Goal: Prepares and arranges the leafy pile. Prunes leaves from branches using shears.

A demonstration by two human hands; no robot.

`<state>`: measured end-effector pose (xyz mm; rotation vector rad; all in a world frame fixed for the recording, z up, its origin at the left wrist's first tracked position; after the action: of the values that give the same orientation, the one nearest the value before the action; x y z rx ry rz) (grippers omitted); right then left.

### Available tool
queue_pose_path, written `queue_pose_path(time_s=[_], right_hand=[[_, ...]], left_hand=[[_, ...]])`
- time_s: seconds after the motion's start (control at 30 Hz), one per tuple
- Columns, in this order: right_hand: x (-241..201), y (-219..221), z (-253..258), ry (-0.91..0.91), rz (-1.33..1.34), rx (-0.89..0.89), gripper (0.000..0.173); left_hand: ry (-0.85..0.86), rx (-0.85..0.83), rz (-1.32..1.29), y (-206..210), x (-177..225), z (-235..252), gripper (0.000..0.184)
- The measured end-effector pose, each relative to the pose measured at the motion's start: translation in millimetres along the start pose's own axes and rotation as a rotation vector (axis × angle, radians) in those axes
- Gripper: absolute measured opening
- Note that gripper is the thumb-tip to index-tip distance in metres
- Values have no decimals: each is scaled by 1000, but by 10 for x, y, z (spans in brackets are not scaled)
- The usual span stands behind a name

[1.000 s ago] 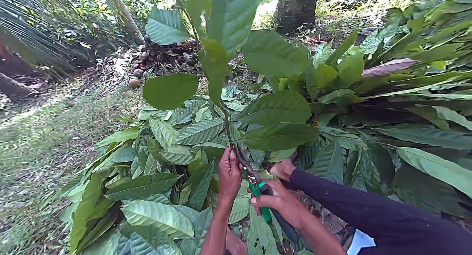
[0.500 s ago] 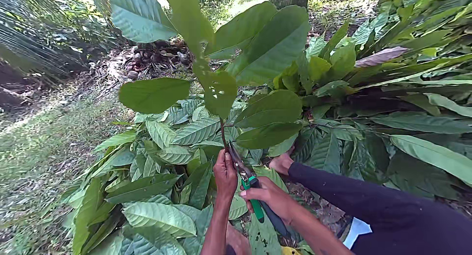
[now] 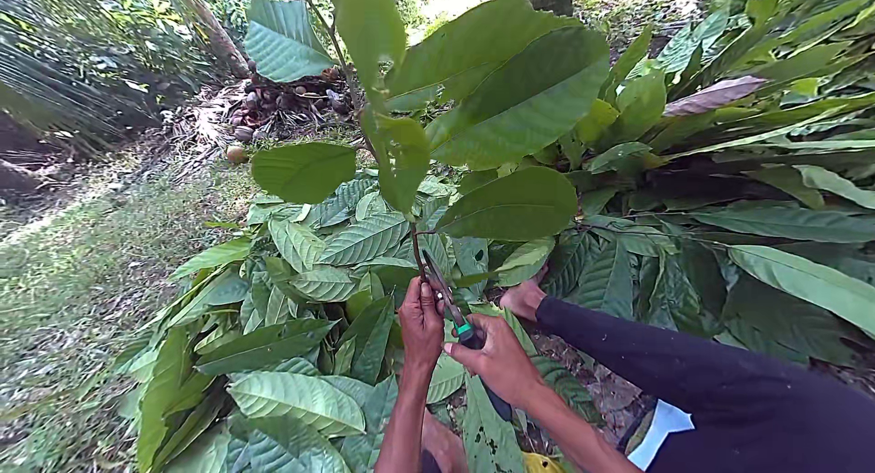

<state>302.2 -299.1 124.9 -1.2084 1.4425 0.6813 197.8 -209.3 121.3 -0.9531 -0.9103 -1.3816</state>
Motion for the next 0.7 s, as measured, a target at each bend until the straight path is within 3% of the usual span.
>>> queue_pose_path(time_s=[0.1,0.17,0.7], right_hand=[[-61,17,-31,-39,-51,41,49],[-114,31,-25,-52,-27,46,49],[-387,57,-17,34,425,-189,16]], left_hand=[[-13,3,7,9,-9,-25,27],[-18,15,29,13,-14,-39,26],[-19,119,142,-15,-42,-98,28]])
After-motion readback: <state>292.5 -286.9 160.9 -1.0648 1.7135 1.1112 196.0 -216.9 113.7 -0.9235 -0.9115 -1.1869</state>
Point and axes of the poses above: each hand's wrist, its own z-axis towards the middle knuckle, its own y-axis out of the palm, x = y × z, the point moved 5 cm from there along z, towards the middle knuckle, and after that the axes turned 10 degrees about x, right-handed, at the moved point
